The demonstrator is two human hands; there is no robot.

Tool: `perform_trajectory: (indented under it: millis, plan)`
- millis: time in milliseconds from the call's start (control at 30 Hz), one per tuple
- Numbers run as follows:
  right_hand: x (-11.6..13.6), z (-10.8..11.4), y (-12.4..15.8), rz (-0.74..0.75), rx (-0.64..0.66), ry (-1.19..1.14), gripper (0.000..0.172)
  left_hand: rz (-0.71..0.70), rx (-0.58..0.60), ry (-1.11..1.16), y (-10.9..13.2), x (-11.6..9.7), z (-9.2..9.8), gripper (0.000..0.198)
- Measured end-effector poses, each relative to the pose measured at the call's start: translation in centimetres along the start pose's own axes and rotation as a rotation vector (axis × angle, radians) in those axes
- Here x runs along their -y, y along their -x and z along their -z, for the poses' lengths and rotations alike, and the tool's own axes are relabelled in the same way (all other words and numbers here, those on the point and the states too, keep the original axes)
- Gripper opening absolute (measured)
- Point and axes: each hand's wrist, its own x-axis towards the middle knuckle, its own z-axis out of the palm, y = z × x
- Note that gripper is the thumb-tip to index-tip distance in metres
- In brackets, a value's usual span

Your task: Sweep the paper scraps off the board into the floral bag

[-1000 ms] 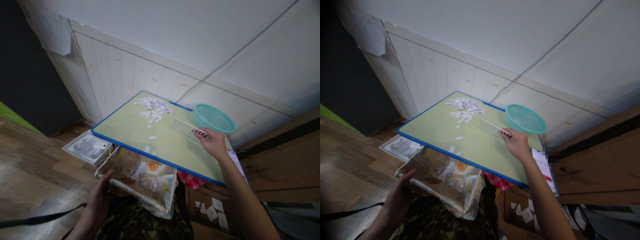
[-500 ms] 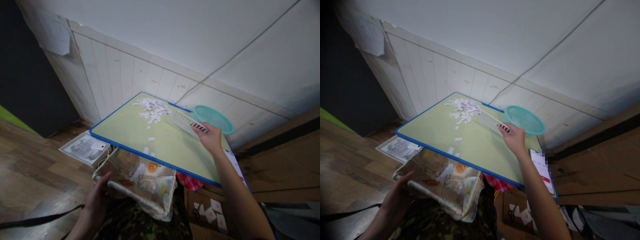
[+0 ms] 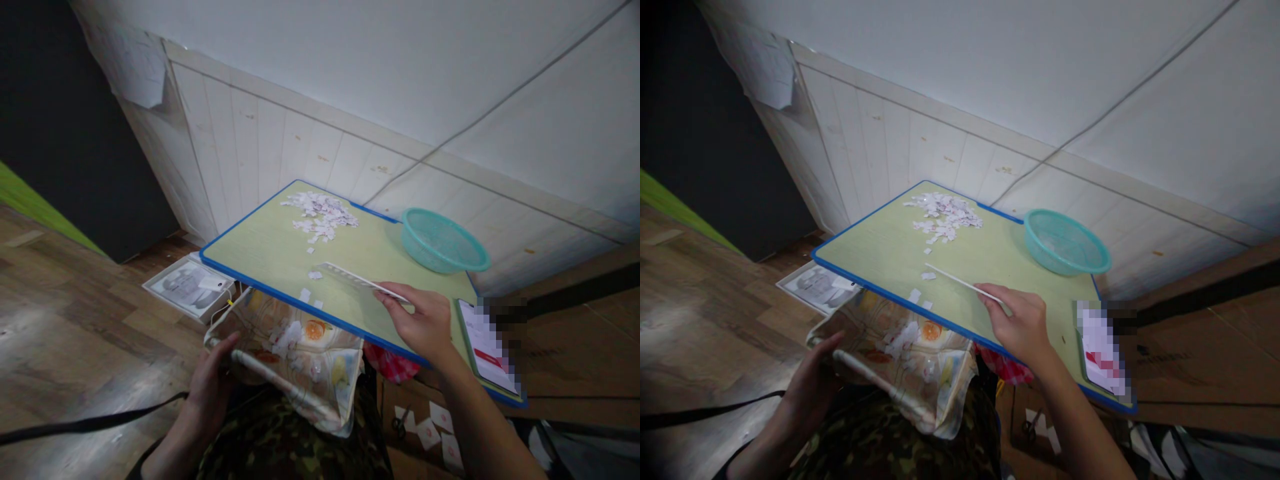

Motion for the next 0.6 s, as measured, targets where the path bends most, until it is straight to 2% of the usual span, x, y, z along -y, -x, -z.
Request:
perform_trajectory:
  millis: [133, 300, 467, 600]
  plan:
    - [0.4, 0.7, 0.2, -0.007, 0.007, 0.015, 0.016, 0.000, 0.009, -0.004, 0.3, -0.3, -0.1, 0.029]
    - [-0.3, 0.6, 0.5, -0.031, 0.053, 0.009, 0.017, 0.013, 0.000, -0.012, 0.2, -0.1, 0.1, 0.033]
    - [-1.1, 0.0, -0.6, -0.047, 0.080, -0.007, 0.016, -0.003, -0.016, -0.002, -0.2, 0.2, 0.2, 0.035]
    - [-0.8, -0.1, -1.2, -0.041, 0.072, -0.005, 0.017, 0.001, -0.024, -0.005, -0.2, 0.2, 0.2, 0.033]
